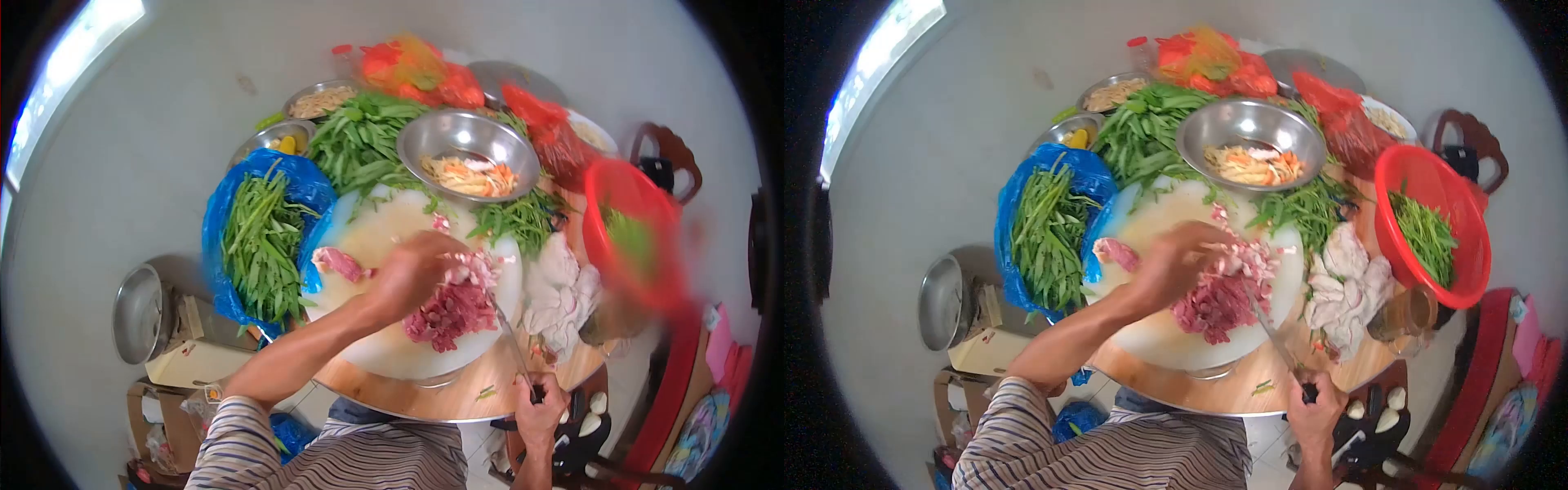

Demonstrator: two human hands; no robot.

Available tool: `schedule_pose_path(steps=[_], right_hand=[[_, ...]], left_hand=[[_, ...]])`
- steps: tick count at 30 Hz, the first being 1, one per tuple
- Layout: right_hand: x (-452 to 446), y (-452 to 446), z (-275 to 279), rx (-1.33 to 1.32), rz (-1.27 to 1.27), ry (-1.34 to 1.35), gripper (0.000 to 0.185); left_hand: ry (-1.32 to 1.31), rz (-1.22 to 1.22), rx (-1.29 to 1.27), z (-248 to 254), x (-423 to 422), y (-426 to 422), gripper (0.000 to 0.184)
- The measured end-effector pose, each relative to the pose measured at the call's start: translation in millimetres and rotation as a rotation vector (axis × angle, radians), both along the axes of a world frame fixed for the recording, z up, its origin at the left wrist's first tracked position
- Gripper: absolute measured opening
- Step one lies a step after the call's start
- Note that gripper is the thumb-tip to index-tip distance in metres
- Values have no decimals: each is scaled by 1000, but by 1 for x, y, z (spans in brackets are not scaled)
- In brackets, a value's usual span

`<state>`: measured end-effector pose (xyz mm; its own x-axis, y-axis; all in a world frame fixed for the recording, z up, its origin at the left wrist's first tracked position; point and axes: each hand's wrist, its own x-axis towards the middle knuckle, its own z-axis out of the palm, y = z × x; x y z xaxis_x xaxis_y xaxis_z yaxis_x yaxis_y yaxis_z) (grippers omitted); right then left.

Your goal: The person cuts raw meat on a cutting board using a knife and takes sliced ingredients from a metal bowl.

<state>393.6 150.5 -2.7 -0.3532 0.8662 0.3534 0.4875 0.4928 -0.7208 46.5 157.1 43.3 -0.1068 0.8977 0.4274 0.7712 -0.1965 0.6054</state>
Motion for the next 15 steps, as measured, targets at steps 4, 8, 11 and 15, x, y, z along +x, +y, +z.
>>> schedule_pose_path(steps=[4,8,11,15], right_hand=[[-8,-1,4,75,27,-5,11],[-9,2,7,-14,1,9,11],[-15,4,4,-65,5,29,12],[-27,1,14,-64,61,26,14]], left_hand=[[284,-232,-168,-14,10,7,48],[-272,-114,-271,33,-39,-22,57],[24,195,-321,43,-101,-47,55],[252,248,-501,14,-148,-76,56]])
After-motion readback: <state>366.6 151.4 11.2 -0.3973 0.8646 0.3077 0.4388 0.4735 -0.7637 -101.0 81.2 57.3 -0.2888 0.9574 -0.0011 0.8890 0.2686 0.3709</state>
